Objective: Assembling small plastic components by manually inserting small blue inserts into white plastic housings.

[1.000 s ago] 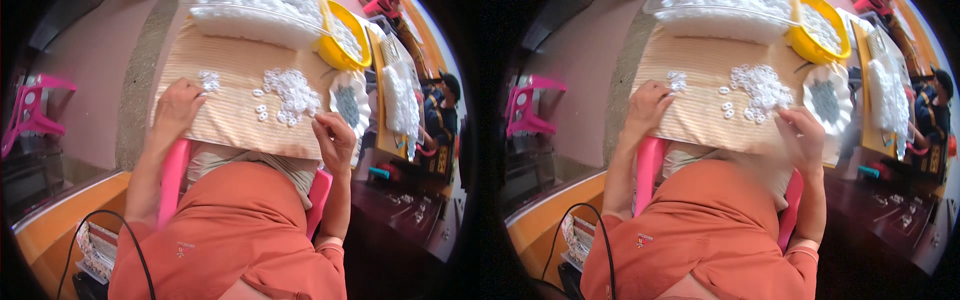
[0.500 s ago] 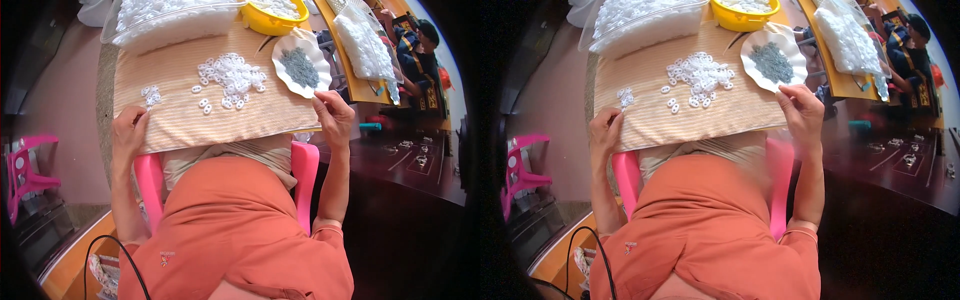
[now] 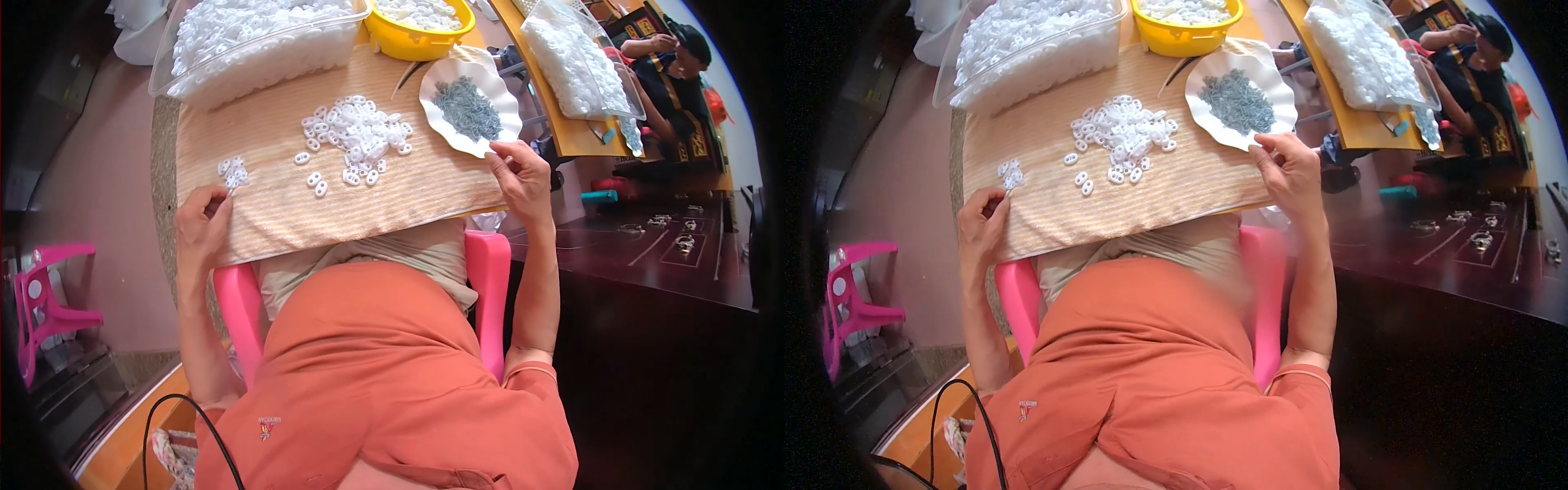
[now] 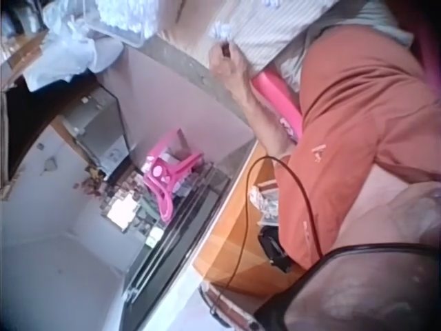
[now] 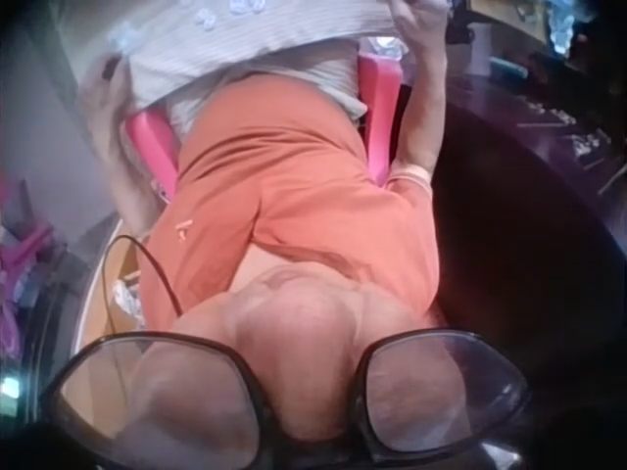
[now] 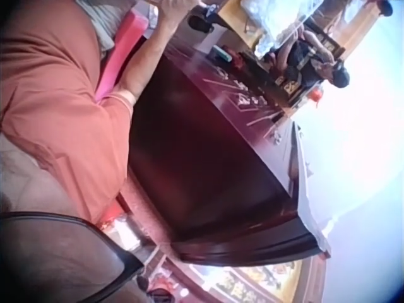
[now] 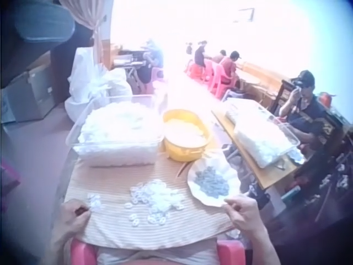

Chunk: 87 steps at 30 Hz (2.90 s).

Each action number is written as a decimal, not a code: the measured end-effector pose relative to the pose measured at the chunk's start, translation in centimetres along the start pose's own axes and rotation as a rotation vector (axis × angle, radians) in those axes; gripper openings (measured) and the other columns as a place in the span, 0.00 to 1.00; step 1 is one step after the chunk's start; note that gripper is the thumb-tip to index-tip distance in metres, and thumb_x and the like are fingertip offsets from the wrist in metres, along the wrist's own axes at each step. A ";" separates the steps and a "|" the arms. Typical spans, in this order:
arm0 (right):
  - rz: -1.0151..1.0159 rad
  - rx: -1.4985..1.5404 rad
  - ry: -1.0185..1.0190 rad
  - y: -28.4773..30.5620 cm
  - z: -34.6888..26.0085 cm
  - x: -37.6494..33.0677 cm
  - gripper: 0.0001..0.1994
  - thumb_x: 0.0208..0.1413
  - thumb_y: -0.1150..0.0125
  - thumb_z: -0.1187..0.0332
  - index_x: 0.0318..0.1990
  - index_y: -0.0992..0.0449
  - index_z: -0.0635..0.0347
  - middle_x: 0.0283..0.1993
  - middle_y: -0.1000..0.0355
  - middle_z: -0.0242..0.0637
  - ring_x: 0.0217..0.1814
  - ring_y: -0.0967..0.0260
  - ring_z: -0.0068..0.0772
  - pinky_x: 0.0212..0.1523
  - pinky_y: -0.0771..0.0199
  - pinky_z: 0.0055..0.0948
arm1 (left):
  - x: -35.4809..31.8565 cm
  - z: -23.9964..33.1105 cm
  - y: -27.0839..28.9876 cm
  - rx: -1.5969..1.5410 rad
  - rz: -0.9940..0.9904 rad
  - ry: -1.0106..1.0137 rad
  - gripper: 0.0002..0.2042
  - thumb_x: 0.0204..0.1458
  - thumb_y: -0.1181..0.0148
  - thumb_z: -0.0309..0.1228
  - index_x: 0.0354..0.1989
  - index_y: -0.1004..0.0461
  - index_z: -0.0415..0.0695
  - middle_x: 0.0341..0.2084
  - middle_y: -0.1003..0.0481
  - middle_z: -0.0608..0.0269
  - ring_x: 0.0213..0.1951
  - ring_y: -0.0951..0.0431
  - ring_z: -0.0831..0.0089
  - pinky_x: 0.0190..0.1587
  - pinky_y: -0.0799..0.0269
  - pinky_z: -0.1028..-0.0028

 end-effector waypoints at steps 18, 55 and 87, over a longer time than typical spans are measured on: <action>-0.125 -0.515 0.014 -1.0 0.1 2.3 0.08 0.52 0.40 0.67 0.36 0.21 0.60 0.37 0.26 0.43 0.36 0.26 0.47 0.37 0.27 0.40 | -0.5 -2.2 0.1 -0.312 0.015 0.102 0.09 0.57 0.44 0.28 0.42 0.27 0.36 0.31 0.25 0.67 0.32 0.29 0.83 0.37 0.32 0.81; -0.119 -0.371 0.115 -1.3 1.0 0.6 0.10 0.48 0.35 0.72 0.39 0.23 0.62 0.38 0.30 0.40 0.34 0.29 0.38 0.34 0.30 0.32 | -2.7 8.4 -7.9 -1.271 -0.407 0.302 0.10 0.57 0.41 0.29 0.43 0.24 0.37 0.23 0.28 0.68 0.25 0.29 0.81 0.31 0.31 0.81; 0.143 -0.187 0.250 -3.1 2.7 -0.7 0.04 0.52 0.38 0.78 0.34 0.26 0.67 0.33 0.27 0.40 0.28 0.30 0.31 0.30 0.30 0.25 | -3.4 10.2 -10.5 -1.241 -0.561 0.345 0.09 0.56 0.40 0.31 0.41 0.23 0.39 0.22 0.28 0.70 0.24 0.31 0.86 0.28 0.31 0.84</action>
Point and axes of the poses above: each hand's wrist, its own x-axis towards the middle knuckle, its own y-axis out of the back of the hand, z = x × y, the point moved 1 cm from there along x, towards the middle knuckle
